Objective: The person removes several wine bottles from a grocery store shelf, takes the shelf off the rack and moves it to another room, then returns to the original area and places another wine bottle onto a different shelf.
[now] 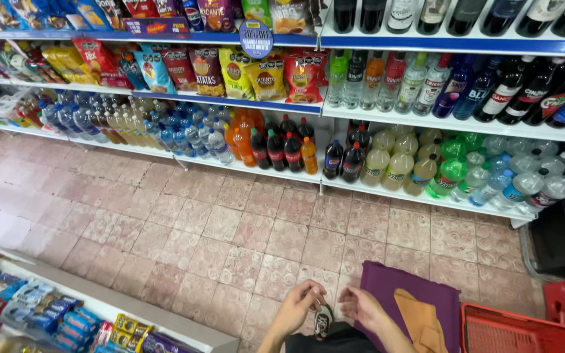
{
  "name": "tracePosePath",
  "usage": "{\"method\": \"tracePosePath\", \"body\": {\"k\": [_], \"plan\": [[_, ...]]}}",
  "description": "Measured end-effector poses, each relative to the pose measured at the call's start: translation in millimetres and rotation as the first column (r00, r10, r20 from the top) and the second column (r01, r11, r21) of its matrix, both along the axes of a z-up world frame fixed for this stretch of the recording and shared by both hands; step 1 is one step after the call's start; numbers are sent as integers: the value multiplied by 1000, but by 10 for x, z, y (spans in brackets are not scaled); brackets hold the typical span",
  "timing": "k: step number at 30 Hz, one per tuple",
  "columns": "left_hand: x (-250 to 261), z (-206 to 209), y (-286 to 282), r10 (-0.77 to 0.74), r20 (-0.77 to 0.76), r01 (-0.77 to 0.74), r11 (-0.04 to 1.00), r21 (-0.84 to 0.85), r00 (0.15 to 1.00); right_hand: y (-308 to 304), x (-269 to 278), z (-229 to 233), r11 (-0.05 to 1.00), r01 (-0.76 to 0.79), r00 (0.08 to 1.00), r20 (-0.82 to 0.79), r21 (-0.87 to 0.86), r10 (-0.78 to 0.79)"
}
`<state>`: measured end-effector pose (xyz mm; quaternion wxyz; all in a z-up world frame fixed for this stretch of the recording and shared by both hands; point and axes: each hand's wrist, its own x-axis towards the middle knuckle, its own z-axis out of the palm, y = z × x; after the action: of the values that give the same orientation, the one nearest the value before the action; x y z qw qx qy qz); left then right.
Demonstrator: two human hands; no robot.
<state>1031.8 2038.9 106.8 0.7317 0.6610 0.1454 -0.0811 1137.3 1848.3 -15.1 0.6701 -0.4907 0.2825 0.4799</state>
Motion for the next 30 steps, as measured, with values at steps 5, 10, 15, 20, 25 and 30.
{"method": "tracePosePath", "body": {"k": [5, 10, 15, 20, 25, 30], "plan": [[1152, 705, 750, 21, -6, -21, 998, 52, 1000, 441, 1002, 357, 997, 30, 981, 189, 76, -44], [2611, 947, 1430, 5, 159, 3, 999, -47, 987, 640, 1723, 632, 977, 155, 946, 262, 148, -190], [4303, 1276, 1901, -45, 414, -13, 990, 138, 909, 756, 2084, 539, 922, 364, 896, 224, 130, -385], [5861, 1579, 2134, -60, 545, -22, 989, 143, 837, 950, 2587, 456, 862, 497, 849, 147, 98, -507], [7099, 1829, 2243, -96, 600, -79, 963, 259, 794, 1204, 3347, 569, 806, 580, 782, 199, 115, -591], [7713, 1949, 2237, -17, 641, -135, 973, 187, 767, 1267, 3628, 600, 720, 685, 672, 283, 112, -684]]}}
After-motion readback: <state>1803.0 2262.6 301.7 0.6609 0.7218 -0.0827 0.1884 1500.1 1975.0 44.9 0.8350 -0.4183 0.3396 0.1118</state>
